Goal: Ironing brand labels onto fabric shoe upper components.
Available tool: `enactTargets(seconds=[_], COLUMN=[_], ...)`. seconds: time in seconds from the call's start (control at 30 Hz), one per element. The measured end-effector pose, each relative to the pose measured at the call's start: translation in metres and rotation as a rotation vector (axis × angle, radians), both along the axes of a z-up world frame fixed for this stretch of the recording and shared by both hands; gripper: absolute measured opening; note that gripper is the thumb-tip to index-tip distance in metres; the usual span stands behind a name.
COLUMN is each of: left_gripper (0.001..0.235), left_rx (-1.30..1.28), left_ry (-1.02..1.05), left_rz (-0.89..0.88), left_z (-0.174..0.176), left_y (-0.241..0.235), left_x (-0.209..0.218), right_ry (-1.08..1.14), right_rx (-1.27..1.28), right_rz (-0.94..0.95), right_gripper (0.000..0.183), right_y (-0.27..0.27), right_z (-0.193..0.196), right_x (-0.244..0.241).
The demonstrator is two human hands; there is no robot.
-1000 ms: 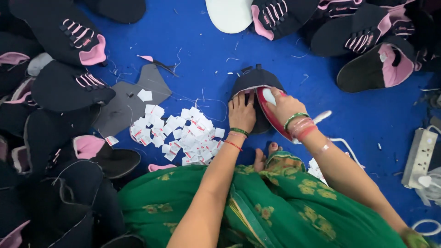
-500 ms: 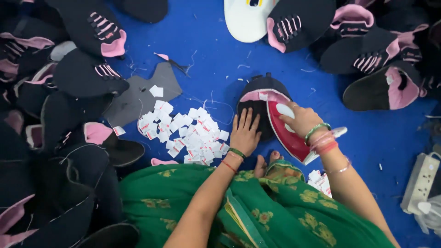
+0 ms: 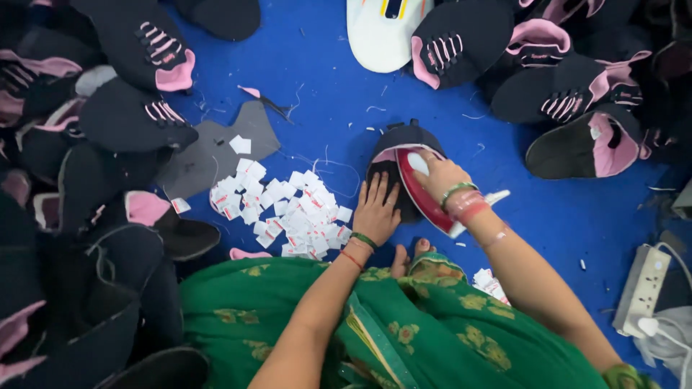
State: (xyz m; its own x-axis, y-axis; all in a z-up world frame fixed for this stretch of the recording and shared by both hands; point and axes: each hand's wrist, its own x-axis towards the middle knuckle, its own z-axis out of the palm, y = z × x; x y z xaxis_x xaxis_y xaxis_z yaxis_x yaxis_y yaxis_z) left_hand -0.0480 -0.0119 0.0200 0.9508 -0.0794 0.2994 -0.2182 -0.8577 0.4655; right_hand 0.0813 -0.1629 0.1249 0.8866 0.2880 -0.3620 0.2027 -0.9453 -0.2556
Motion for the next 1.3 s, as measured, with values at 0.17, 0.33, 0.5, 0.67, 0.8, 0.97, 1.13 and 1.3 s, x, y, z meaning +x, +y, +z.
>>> enactTargets(seconds=[0.17,0.33,0.5,0.67,0.8,0.97,1.13,1.3], left_gripper=[0.067,0.067,0.068,0.068,0.068,0.068,0.067,0.068], left_rx=[0.05,0.03,0.003,0.012,-0.009,-0.006,-0.003,0.008], left_ry=[0.005,-0.014,0.011,-0.055,-0.093,0.037,0.004,-0.04], left_rz=[-0.002,-0.022,-0.025,-0.041,-0.064,-0.075,-0.075,-0.035], left_z=[0.002,-0.007,-0.001,-0.003,-0.008,0.007,-0.004,-0.017], left_y=[0.004,0.003,0.005,0.004,0.006,0.008,0.005,0.001], left_x=[0.003,0.004,0.005,0.009,0.009,0.003,0.008,0.011], right_ry=[-0.031,0.076,0.037,-0.125,-0.108,0.022,0.069,0.083], right_rx=[0.01,-0.16,-0.088,0.057,0.087,-0.036,-0.143,-0.033], right_rz=[0.0,-0.005,-0.068,-0.085,-0.089,-0.113,-0.102,-0.181], right_gripper=[0.06,0.056,0.068,0.065,0.062,0.059,0.062,0.066], right_y=[-0.003,-0.02,-0.005,0.001,-0.007,-0.018,-0.031,0.004], right_z=[-0.002,0.019,0.044,-0.039,-0.042,-0.018,0.003,0.0], right_x=[-0.017,-0.028,-0.018,0.008,0.004,-0.012,-0.014,-0.013])
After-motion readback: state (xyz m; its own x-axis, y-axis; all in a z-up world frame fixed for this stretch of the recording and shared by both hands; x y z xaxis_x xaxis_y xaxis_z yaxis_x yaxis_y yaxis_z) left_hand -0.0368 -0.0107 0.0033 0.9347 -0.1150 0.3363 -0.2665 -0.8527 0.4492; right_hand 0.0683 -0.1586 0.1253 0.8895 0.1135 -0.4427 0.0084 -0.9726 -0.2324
